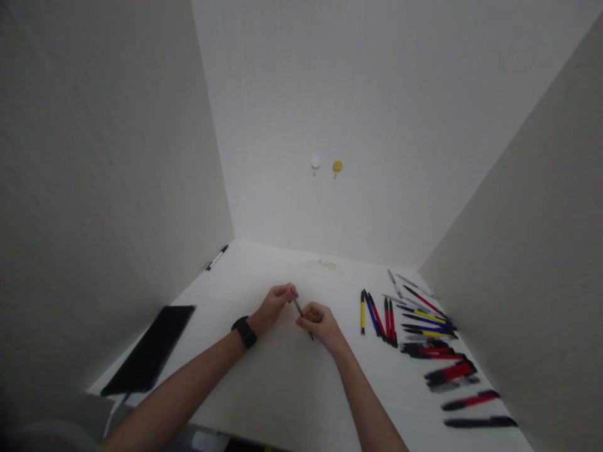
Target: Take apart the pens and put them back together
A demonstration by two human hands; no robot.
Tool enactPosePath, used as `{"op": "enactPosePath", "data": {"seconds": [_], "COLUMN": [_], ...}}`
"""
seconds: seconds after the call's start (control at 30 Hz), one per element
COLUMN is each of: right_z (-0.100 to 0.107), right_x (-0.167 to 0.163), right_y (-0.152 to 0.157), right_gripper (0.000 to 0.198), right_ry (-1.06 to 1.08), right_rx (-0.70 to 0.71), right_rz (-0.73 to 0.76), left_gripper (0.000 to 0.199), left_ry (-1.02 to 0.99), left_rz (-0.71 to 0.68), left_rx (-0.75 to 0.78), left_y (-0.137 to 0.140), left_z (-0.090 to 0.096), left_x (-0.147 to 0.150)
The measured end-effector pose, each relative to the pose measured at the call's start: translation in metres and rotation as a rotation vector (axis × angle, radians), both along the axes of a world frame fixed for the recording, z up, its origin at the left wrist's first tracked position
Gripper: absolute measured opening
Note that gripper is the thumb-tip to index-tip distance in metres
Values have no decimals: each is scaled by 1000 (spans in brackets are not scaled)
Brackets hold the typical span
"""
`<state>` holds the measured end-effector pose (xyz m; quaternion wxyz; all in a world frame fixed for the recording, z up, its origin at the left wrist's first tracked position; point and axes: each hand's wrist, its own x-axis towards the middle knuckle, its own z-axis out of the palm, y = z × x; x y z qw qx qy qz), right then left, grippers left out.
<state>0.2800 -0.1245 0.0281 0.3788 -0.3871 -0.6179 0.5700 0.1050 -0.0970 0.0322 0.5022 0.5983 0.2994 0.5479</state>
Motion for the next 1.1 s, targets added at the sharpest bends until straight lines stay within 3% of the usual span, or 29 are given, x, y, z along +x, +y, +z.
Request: {"op": "enactPosePath", "data": {"seconds": [0.23,0.57,0.87,1.1], "right_z": [12,0,8,-3], "right_x": [1,0,3,1], "right_y": [-5,1,-2,4], "right_gripper": [33,34,36,38], "right_ry": [-48,34,-9,15], "right_rx": [59,12,28,14], "right_rz": [127,100,82,65], "left_gripper": [47,42,42,45], "left_ry": [-111,-152,-215,-215], "left_rz": [52,-20,-29,-97], "left_rx": [-104,-189,-141,-217], "left_y": [5,4,9,5], "left_z": [-3,-7,-10,-7], "left_x": [2,6,7,8]}}
